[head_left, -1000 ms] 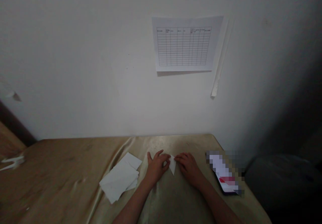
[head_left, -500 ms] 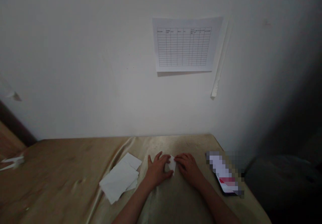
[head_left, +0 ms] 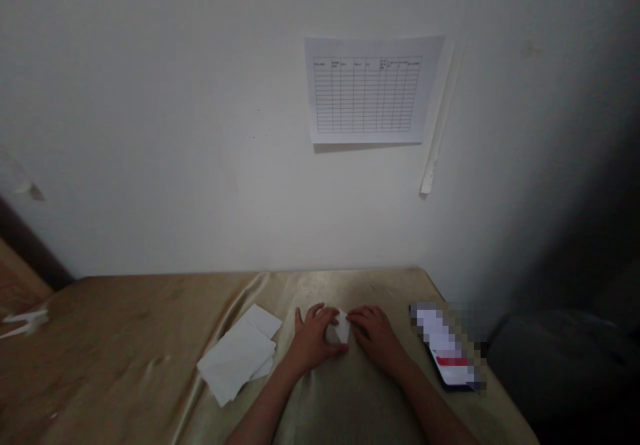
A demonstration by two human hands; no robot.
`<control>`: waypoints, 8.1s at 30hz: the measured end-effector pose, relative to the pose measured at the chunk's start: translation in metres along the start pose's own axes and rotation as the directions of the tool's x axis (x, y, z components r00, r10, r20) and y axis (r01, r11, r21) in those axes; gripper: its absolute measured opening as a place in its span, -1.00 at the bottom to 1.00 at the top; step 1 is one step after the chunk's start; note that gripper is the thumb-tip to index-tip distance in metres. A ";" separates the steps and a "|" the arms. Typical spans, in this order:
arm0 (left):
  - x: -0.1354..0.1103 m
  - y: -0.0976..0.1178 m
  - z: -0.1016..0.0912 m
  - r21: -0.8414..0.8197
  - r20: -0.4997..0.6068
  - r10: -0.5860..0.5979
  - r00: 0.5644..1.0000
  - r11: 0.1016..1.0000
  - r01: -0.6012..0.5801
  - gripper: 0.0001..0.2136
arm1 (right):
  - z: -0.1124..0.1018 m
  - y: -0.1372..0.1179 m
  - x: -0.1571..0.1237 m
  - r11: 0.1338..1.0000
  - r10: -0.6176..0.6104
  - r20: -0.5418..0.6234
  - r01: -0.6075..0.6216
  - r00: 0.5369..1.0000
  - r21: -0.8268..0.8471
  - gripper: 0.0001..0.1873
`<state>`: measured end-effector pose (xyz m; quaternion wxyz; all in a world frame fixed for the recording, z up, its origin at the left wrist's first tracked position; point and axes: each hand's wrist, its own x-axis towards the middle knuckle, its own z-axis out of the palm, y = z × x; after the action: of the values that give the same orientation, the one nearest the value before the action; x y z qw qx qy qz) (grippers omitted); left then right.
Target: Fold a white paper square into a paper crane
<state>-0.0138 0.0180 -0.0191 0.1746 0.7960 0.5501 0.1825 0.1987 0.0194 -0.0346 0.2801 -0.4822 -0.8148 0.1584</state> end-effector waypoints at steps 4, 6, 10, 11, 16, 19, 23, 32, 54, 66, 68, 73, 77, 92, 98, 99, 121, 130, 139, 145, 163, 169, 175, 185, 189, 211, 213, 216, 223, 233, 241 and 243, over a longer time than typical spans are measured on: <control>0.001 -0.002 0.000 -0.019 -0.022 -0.008 1.000 1.000 0.007 -0.63 | 0.000 0.000 0.000 1.000 0.001 0.005 -0.001 1.000 0.008 -0.66; 0.002 -0.003 0.002 -0.019 -0.047 -0.006 0.999 1.000 0.005 -0.63 | -0.001 0.000 0.001 1.000 0.004 0.015 -0.004 1.000 0.000 -0.66; 0.005 -0.005 0.005 -0.028 -0.087 -0.013 0.996 1.000 0.011 -0.64 | -0.002 -0.001 0.001 1.000 0.003 0.026 -0.002 1.000 -0.026 -0.65; 0.006 -0.005 0.005 -0.034 -0.094 -0.014 0.995 0.999 0.011 -0.66 | -0.002 -0.001 0.001 1.000 -0.001 0.028 0.002 1.000 -0.027 -0.65; 0.012 -0.008 0.004 -0.063 -0.122 -0.012 0.992 0.998 0.004 -0.80 | 0.001 0.001 0.001 1.000 -0.017 0.005 0.017 1.000 -0.019 -0.64; 0.016 -0.012 0.004 -0.068 -0.116 -0.006 0.993 0.998 -0.002 -0.81 | 0.002 0.000 0.000 0.999 -0.030 0.000 0.030 1.000 -0.025 -0.65; 0.021 -0.017 0.003 -0.056 -0.101 -0.001 0.995 0.998 -0.005 -0.78 | 0.002 -0.001 0.000 0.998 -0.030 0.004 0.030 1.000 -0.063 -0.64; 0.022 -0.018 -0.002 -0.058 -0.056 -0.019 0.998 0.998 0.016 -0.81 | 0.002 -0.001 0.004 0.997 0.002 -0.002 -0.002 1.000 -0.074 -0.68; 0.009 -0.011 -0.003 0.002 -0.010 -0.019 1.000 1.000 0.019 -0.62 | -0.005 -0.008 0.014 0.988 0.095 0.049 -0.088 0.994 -0.125 -0.71; 0.001 -0.004 0.000 0.017 0.009 -0.019 1.000 1.000 0.019 -0.36 | -0.002 -0.008 0.006 0.991 0.090 0.069 -0.082 0.993 -0.110 -0.46; 0.001 -0.005 0.000 0.018 0.009 -0.018 1.000 1.000 0.018 -0.33 | -0.001 -0.006 0.005 0.992 0.085 0.062 -0.079 0.994 -0.096 -0.44; 0.002 -0.006 -0.003 0.032 0.037 -0.031 0.999 0.999 0.030 -0.28 | -0.003 -0.006 0.002 0.994 0.072 0.062 -0.066 0.995 -0.091 -0.40; 0.002 -0.008 -0.007 0.036 0.065 -0.021 0.998 0.999 0.019 -0.29 | -0.005 -0.004 0.001 0.996 0.050 0.069 -0.044 0.996 -0.083 -0.40; 0.002 -0.008 -0.004 0.033 0.005 -0.041 0.999 0.999 0.041 -0.63 | 0.002 -0.004 0.002 0.994 0.092 -0.023 -0.093 0.996 -0.062 -0.77; 0.002 -0.005 -0.006 0.060 0.036 -0.035 0.999 0.998 0.033 -0.53 | 0.003 -0.003 0.002 0.994 0.094 -0.020 -0.095 0.995 -0.050 -0.69; 0.002 -0.005 -0.006 0.064 0.039 -0.035 0.999 0.997 0.032 -0.54 | 0.003 -0.003 0.001 0.995 0.093 -0.023 -0.093 0.995 -0.045 -0.69; 0.004 0.002 -0.003 0.074 -0.032 -0.034 0.999 0.997 0.036 -0.53 | 0.012 -0.005 0.012 0.995 0.103 -0.124 -0.102 0.987 0.017 -0.87; 0.003 0.006 0.001 0.082 -0.119 0.034 0.992 0.996 -0.024 -0.61 | 0.012 -0.009 0.015 0.988 0.033 -0.208 -0.063 0.978 -0.139 -0.95; 0.000 0.004 0.004 0.098 -0.156 0.025 0.987 0.995 -0.009 -0.72 | 0.008 -0.010 0.014 0.977 -0.028 -0.161 -0.006 0.987 -0.212 -0.85; -0.002 0.005 0.003 0.113 -0.157 0.051 0.986 0.993 -0.033 -0.78 | 0.006 -0.008 0.011 0.979 -0.028 -0.138 -0.001 0.990 -0.205 -0.81; -0.003 0.009 0.001 0.180 -0.147 0.070 0.987 0.983 -0.042 -0.75 | 0.001 -0.013 0.004 0.958 -0.100 -0.024 0.089 0.995 -0.274 -0.71; -0.004 0.009 -0.001 0.186 -0.134 0.063 0.989 0.982 -0.038 -0.75 | -0.001 -0.015 0.003 0.960 -0.085 -0.029 0.074 0.996 -0.271 -0.70; -0.005 0.009 -0.001 0.173 -0.141 0.026 0.990 0.985 -0.001 -0.83 | -0.005 -0.018 0.002 0.964 0.000 -0.047 -0.012 0.999 -0.264 -0.78; -0.006 0.011 -0.006 0.183 -0.132 -0.001 0.991 0.983 0.026 -0.79 | -0.007 -0.014 0.001 0.959 0.100 -0.071 -0.115 0.992 -0.259 -0.86; -0.006 0.013 -0.006 0.194 -0.148 0.010 0.989 0.981 0.019 -0.80 | -0.008 -0.017 0.001 0.952 0.124 -0.090 -0.144 0.988 -0.269 -0.87; -0.006 0.018 -0.004 0.178 -0.184 0.005 0.983 0.984 0.028 -0.88 | -0.008 -0.026 -0.004 0.915 0.134 -0.208 -0.202 0.969 -0.351 -0.87; -0.006 0.017 -0.003 0.181 -0.195 0.003 0.981 0.983 0.033 -0.88 | -0.009 -0.024 -0.004 0.916 0.128 -0.193 -0.191 0.973 -0.354 -0.86; -0.006 0.016 -0.002 0.182 -0.198 -0.001 0.980 0.983 0.038 -0.89 | -0.009 -0.020 -0.003 0.909 0.122 -0.169 -0.178 0.978 -0.377 -0.86; -0.006 0.019 -0.003 0.214 -0.198 -0.010 0.980 0.975 0.053 -0.85 | -0.009 -0.017 0.000 0.887 0.078 -0.064 -0.099 0.995 -0.451 -0.86; -0.006 0.011 -0.002 0.209 -0.211 0.008 0.977 0.977 0.037 -0.86 | -0.009 -0.018 -0.002 0.898 0.095 -0.072 -0.116 0.993 -0.425 -0.85; -0.002 0.001 0.001 0.130 -0.136 0.020 0.991 0.992 -0.002 -0.82 | -0.003 -0.011 -0.003 0.950 0.163 -0.130 -0.191 0.978 -0.246 -0.86; -0.001 0.001 0.002 0.124 -0.126 0.043 0.991 0.992 -0.028 -0.78 | -0.001 -0.010 -0.003 0.959 0.167 -0.143 -0.194 0.976 -0.204 -0.88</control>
<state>-0.0126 0.0167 -0.0206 0.0864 0.8015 0.5561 0.2024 0.1935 0.0122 -0.0298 0.2605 -0.5912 -0.7607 0.0628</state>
